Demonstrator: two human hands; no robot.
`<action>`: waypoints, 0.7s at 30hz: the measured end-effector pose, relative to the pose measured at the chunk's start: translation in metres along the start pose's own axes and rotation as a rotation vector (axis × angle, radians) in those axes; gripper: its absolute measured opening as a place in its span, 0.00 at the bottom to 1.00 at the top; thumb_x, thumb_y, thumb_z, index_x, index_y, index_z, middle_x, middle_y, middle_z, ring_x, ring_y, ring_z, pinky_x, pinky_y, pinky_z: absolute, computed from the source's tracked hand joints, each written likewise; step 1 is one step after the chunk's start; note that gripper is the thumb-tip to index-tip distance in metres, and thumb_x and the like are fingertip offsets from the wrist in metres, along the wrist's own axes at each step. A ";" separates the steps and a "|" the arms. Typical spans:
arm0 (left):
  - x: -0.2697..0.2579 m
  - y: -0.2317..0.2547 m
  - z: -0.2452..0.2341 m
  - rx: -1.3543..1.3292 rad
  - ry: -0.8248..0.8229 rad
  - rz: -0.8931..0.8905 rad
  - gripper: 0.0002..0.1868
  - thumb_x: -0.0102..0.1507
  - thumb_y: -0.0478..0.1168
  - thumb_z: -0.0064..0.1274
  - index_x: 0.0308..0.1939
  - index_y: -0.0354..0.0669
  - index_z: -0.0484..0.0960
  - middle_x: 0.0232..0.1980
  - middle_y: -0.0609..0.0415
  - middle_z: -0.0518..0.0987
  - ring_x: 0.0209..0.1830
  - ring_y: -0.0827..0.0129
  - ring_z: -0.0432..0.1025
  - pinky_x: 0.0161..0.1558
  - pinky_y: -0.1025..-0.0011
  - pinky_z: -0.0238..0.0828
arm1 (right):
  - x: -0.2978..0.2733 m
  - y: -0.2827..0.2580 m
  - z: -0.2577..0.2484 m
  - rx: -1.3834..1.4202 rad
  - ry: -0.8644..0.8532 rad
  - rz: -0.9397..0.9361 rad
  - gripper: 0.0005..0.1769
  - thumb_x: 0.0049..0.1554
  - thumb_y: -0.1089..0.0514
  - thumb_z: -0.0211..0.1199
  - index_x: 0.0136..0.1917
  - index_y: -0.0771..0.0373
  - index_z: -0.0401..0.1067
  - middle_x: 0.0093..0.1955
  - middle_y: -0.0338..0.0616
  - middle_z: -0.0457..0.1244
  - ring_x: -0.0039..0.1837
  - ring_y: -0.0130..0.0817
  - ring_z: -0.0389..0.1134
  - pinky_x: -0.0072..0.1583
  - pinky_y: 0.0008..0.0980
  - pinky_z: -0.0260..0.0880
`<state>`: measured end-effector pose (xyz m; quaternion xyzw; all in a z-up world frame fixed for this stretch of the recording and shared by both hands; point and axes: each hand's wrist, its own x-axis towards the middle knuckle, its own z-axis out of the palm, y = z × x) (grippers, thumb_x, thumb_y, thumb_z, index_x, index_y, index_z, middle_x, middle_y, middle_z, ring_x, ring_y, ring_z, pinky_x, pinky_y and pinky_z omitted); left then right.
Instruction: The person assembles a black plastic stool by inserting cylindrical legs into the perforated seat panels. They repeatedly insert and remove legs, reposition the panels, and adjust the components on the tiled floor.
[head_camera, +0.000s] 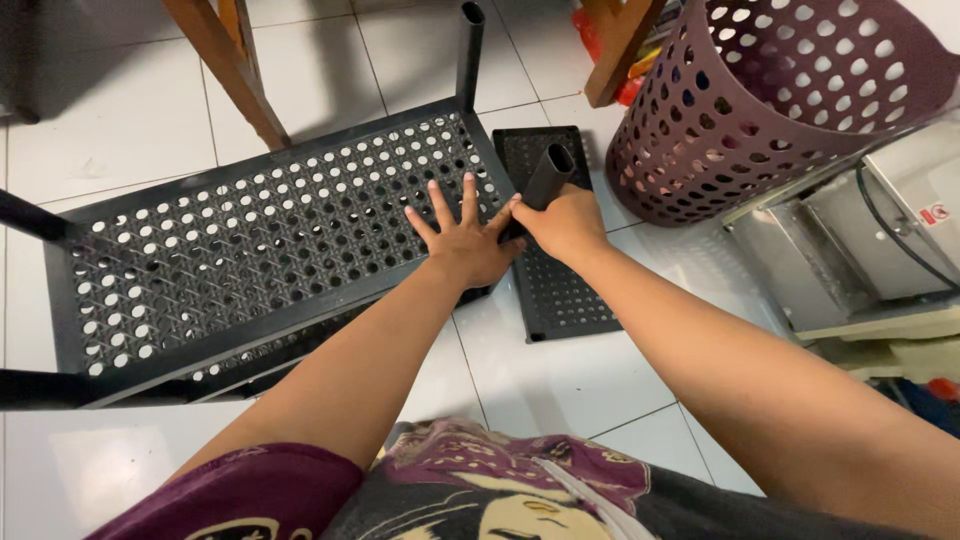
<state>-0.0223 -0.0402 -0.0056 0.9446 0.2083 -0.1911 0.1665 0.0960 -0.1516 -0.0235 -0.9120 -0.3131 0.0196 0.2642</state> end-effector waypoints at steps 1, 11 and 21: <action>-0.001 -0.001 0.000 -0.004 -0.007 -0.001 0.38 0.67 0.70 0.32 0.79 0.89 0.36 0.84 0.51 0.19 0.79 0.30 0.12 0.68 0.21 0.14 | 0.000 0.000 0.002 0.025 0.004 -0.013 0.23 0.52 0.41 0.68 0.43 0.65 0.78 0.43 0.54 0.71 0.47 0.50 0.74 0.51 0.45 0.73; 0.001 -0.002 -0.002 -0.023 -0.029 -0.019 0.36 0.69 0.67 0.31 0.78 0.90 0.34 0.84 0.55 0.18 0.80 0.33 0.11 0.68 0.22 0.13 | 0.007 0.004 0.005 0.077 -0.037 -0.100 0.19 0.53 0.46 0.67 0.37 0.65 0.77 0.36 0.51 0.71 0.41 0.47 0.74 0.45 0.43 0.73; 0.000 -0.002 0.000 -0.017 -0.018 -0.004 0.36 0.69 0.67 0.31 0.78 0.90 0.35 0.84 0.54 0.18 0.80 0.32 0.11 0.68 0.20 0.14 | -0.001 0.003 0.005 0.119 0.028 -0.181 0.16 0.54 0.48 0.68 0.36 0.64 0.77 0.35 0.52 0.70 0.39 0.47 0.74 0.41 0.43 0.72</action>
